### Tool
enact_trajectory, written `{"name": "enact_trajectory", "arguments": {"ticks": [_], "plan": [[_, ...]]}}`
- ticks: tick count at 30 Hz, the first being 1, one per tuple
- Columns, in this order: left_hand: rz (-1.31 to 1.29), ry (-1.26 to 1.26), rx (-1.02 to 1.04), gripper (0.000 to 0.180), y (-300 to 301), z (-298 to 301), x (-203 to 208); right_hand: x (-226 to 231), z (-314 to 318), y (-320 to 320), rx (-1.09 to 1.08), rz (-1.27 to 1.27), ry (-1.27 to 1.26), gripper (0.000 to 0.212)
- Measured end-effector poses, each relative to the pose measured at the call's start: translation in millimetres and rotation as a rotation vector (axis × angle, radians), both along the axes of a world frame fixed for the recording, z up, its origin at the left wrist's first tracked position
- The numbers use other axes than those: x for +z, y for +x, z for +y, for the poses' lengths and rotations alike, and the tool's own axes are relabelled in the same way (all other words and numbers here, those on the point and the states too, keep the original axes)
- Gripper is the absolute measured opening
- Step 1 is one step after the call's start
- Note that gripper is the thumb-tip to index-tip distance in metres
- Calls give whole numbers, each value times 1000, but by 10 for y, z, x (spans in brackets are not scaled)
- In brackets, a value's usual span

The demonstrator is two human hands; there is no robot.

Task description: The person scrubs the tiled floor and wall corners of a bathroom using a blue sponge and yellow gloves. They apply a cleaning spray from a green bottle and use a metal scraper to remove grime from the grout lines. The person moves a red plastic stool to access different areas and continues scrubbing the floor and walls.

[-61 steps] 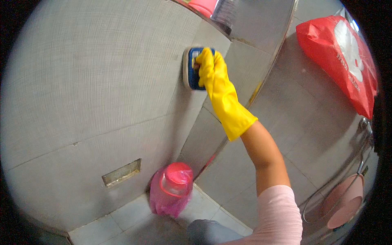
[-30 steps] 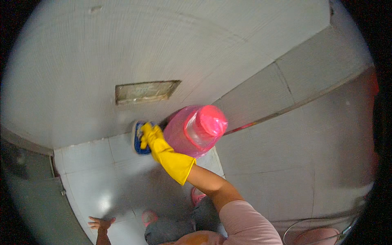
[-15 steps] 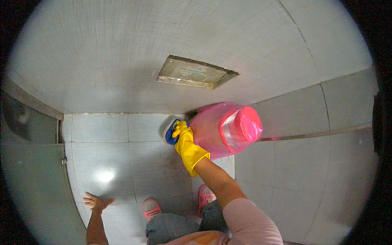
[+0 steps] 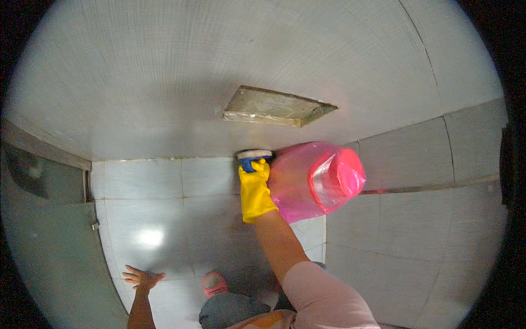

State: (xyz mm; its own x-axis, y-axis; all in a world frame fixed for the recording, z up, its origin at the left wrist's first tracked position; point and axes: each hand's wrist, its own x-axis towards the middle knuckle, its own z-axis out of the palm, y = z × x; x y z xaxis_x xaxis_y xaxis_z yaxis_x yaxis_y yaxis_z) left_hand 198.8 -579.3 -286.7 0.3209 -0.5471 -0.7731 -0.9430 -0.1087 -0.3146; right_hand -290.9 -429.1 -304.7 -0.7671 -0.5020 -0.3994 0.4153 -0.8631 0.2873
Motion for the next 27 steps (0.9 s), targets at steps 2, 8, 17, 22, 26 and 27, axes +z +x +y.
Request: {"name": "enact_trajectory", "arguments": {"ticks": [2,8,17,22,26,27], "plan": [[-5,-16,41,151,93,10,7,183,-23,58,103,21,-87,14],[-5,12,43,152,-8,-2,33,256,-152,62,176,-36,782,16],[-91,39,-53,153,279,-28,-135,31,-223,8,303,-183,701,11],[-53,5,-37,152,-198,15,-171,-780,295,-352,269,139,762,9],[-104,36,-6,151,206,-44,-113,-264,-170,97,180,37,678,16],[-127,15,37,151,385,-50,-79,388,-412,342,190,19,637,18]]}}
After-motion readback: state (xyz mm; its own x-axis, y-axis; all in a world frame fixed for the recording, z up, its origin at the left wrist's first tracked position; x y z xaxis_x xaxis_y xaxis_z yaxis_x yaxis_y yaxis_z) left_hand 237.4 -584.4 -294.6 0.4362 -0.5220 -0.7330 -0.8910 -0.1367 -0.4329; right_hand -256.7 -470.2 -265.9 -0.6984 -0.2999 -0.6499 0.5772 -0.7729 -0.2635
